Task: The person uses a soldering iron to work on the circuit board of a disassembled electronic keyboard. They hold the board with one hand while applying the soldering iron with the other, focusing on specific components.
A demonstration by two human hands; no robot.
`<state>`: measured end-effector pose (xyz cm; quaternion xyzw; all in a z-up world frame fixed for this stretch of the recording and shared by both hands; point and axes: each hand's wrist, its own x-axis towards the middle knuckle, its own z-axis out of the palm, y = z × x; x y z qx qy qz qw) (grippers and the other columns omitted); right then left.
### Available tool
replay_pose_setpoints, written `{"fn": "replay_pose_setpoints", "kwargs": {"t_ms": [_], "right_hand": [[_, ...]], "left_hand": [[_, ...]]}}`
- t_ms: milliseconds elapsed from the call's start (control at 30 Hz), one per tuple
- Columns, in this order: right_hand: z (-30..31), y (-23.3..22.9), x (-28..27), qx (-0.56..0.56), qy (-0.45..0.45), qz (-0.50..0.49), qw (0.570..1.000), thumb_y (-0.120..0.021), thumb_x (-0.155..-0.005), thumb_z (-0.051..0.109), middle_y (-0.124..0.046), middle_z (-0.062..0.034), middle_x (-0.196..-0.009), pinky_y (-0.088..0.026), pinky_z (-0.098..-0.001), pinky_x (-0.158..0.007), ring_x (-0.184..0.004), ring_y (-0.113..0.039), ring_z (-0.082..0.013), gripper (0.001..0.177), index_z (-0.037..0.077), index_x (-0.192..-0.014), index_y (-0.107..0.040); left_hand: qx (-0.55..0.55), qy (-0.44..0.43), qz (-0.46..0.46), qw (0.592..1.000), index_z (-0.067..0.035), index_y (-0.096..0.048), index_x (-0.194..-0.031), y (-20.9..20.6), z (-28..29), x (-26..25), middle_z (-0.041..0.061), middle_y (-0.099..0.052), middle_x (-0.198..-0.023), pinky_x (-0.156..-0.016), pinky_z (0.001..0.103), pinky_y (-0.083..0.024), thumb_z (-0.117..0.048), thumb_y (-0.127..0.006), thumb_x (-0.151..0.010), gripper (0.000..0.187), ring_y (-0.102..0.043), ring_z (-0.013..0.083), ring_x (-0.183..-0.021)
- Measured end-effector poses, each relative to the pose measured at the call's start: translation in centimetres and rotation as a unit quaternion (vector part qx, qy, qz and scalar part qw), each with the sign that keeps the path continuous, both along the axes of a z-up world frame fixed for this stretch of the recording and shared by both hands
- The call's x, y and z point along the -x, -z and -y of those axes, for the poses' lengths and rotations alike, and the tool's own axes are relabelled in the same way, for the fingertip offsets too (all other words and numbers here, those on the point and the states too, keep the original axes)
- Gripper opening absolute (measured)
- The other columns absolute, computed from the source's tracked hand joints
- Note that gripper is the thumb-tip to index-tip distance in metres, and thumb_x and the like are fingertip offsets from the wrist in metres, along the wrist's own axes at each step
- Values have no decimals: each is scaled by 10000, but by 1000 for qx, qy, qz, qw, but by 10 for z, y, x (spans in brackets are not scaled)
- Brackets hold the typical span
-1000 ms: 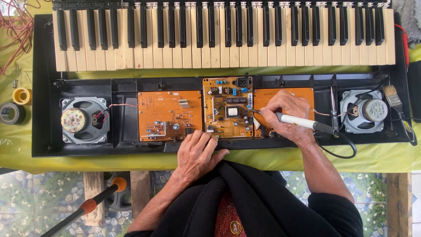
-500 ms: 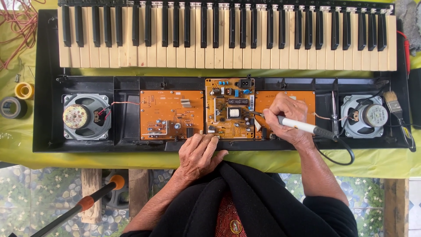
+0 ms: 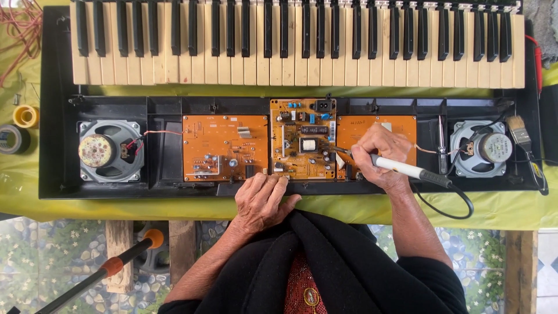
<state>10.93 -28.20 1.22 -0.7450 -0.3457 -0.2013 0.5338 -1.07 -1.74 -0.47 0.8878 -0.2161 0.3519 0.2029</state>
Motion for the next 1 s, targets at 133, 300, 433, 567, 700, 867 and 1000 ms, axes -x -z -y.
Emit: {"fn": "replay_pose_setpoints", "kwargs": {"t_ms": [133, 300, 433, 567, 700, 867, 1000], "right_hand": [[1, 2, 1, 22, 5, -10, 1000, -755, -896, 7, -568, -30, -586, -406, -248, -450, -459, -510, -169, 370, 115, -607, -549], [-1, 1, -1, 2, 0, -41, 999, -729, -900, -14, -545, -28, -577, -387, -251, -449, -454, -474, -136, 351, 111, -631, -540], [6, -1, 1, 27, 23, -37, 999, -745, -898, -25, -554, -38, -588, -400, -260, -461, -458, -493, -158, 356, 104, -634, -546], [39, 21, -1, -29, 21, -37, 999, -733, -954, 20, -539, -16, -581, -409, -256, -471, -473, -467, -115, 331, 113, -690, -556], [55, 17, -1, -39, 56, -68, 995, -717, -915, 12, -508, -37, -586, -377, -260, -479, -475, -425, -114, 344, 86, -647, -513], [19, -2, -3, -65, 37, -49, 996, -716, -890, -40, -545, -72, -588, -379, -254, -471, -461, -443, -135, 345, 63, -634, -509], [-4, 16, -18, -86, -10, -26, 996, -737, -867, -85, -549, -72, -582, -380, -264, -462, -458, -462, -136, 344, 63, -634, -532]], "left_hand": [[-1, -3, 5, 1000, -36, -690, -956, 1, 0, 0, 143, -615, -802, -707, 355, -575, -397, -609, -963, 370, -613, 285, -744], [-19, -13, 10, 1000, -46, -692, -957, 3, -1, 1, 135, -614, -800, -715, 347, -572, -407, -596, -965, 374, -606, 276, -738], [-25, -12, 9, 1000, -54, -693, -960, 1, 0, 0, 129, -611, -800, -717, 340, -564, -415, -583, -970, 377, -597, 269, -730], [-29, -9, 10, 999, -58, -693, -954, 0, 2, -2, 122, -607, -792, -709, 338, -559, -415, -567, -972, 379, -588, 261, -715], [-29, -9, 10, 1000, -57, -688, -951, -2, 1, -2, 119, -599, -793, -695, 334, -556, -416, -552, -975, 385, -582, 259, -716], [-30, -15, 10, 999, -59, -691, -950, -1, 2, -1, 118, -597, -789, -695, 336, -558, -420, -559, -975, 385, -580, 262, -718], [-25, -20, 7, 999, -60, -690, -948, 2, 1, 0, 119, -596, -788, -701, 338, -564, -428, -566, -972, 389, -585, 265, -725]]}}
